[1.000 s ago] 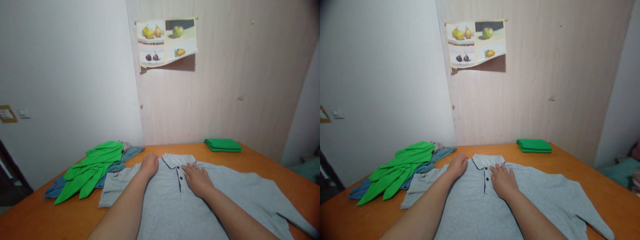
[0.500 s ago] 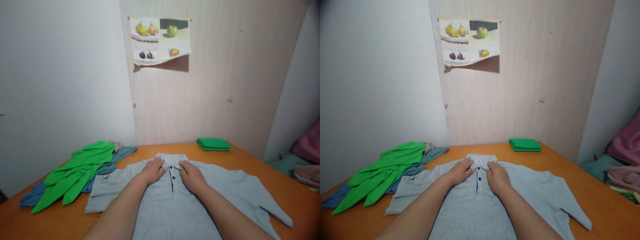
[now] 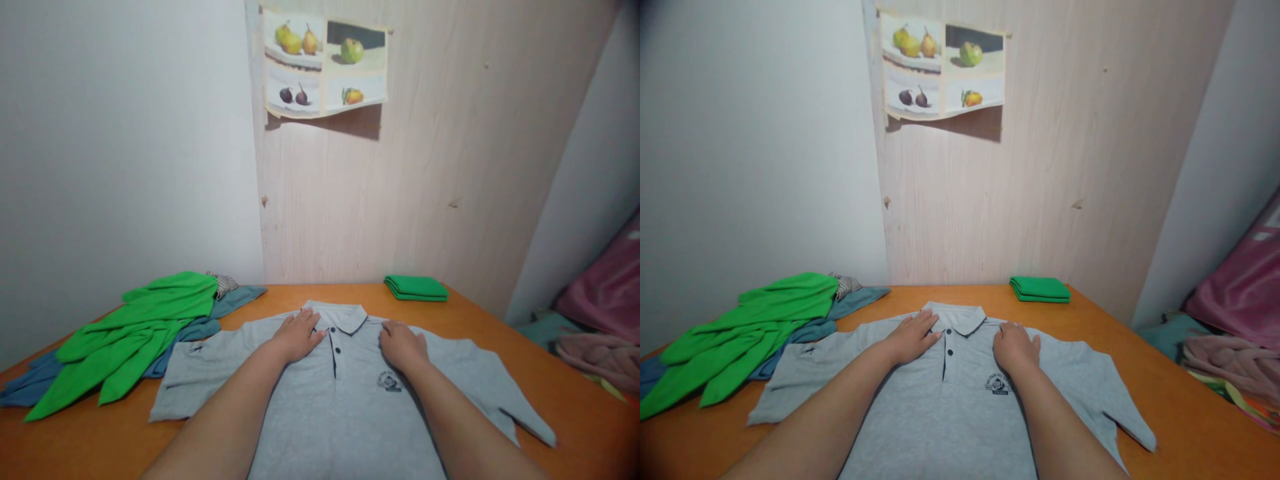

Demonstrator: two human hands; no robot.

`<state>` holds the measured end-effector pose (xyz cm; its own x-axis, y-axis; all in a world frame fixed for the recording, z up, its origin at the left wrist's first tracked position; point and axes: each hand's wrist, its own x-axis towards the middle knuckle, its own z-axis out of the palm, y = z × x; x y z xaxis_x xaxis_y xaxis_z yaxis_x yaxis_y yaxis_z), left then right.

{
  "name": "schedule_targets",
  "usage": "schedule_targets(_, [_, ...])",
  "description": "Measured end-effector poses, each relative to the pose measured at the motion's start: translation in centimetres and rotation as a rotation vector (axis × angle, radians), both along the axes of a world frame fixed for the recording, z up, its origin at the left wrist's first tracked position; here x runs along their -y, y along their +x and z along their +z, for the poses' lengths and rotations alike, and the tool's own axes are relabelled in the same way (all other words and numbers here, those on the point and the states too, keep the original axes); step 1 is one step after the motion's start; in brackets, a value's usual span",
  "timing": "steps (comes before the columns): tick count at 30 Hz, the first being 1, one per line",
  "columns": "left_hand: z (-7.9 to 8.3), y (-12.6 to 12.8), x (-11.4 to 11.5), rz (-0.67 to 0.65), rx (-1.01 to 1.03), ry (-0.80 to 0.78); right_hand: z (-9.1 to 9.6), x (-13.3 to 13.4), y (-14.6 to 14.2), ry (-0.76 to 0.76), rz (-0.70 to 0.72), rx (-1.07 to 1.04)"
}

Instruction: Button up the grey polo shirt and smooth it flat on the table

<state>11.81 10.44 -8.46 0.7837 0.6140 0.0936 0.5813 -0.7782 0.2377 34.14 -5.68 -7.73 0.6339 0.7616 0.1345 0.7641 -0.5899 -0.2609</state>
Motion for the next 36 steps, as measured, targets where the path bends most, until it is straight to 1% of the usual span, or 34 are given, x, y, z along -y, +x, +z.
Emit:
schedule_targets(5, [0.0, 0.1, 0.1, 0.009, 0.009, -0.011, -0.6, 0.1, 1.1, 0.035, -0.062, -0.008])
schedule_targets(7, [-0.1, 0.1, -0.1, 0.006, 0.012, -0.014, -0.7, 0.1, 1.4, 0.097, -0.096, -0.023])
schedule_targets(12, [-0.2, 0.0, -0.5, 0.001, 0.033, -0.027, -0.7, 0.1, 3.2, 0.308, -0.164, -0.081])
schedule_targets(15, [0.3, 0.0, -0.6, -0.018, 0.073, -0.017, -1.1, 0.1, 4.2, 0.403, -0.221, -0.144])
schedule_targets(18, [1.2, 0.4, -0.6, -0.057, 0.140, 0.017, -1.6, -0.1, 4.6, 0.470, -0.267, -0.186])
schedule_targets(20, [1.9, 1.0, -0.6, -0.054, 0.181, 0.036, -1.7, -0.2, 4.6, 0.499, -0.275, -0.200])
schedule_targets(23, [2.9, 2.6, -1.1, -0.030, 0.200, 0.057, -1.5, -0.3, 4.4, 0.518, -0.271, -0.219])
schedule_targets(27, [3.8, 6.2, -1.9, -0.030, 0.175, 0.067, -1.2, -0.4, 4.0, 0.522, -0.271, -0.239])
schedule_targets(32, [3.5, 10.9, -1.7, -0.098, 0.139, 0.068, -0.8, -0.3, 3.6, 0.509, -0.280, -0.233])
schedule_targets(36, [3.2, 13.2, -1.2, -0.198, 0.106, 0.052, -0.6, -0.4, 3.4, 0.474, -0.276, -0.204])
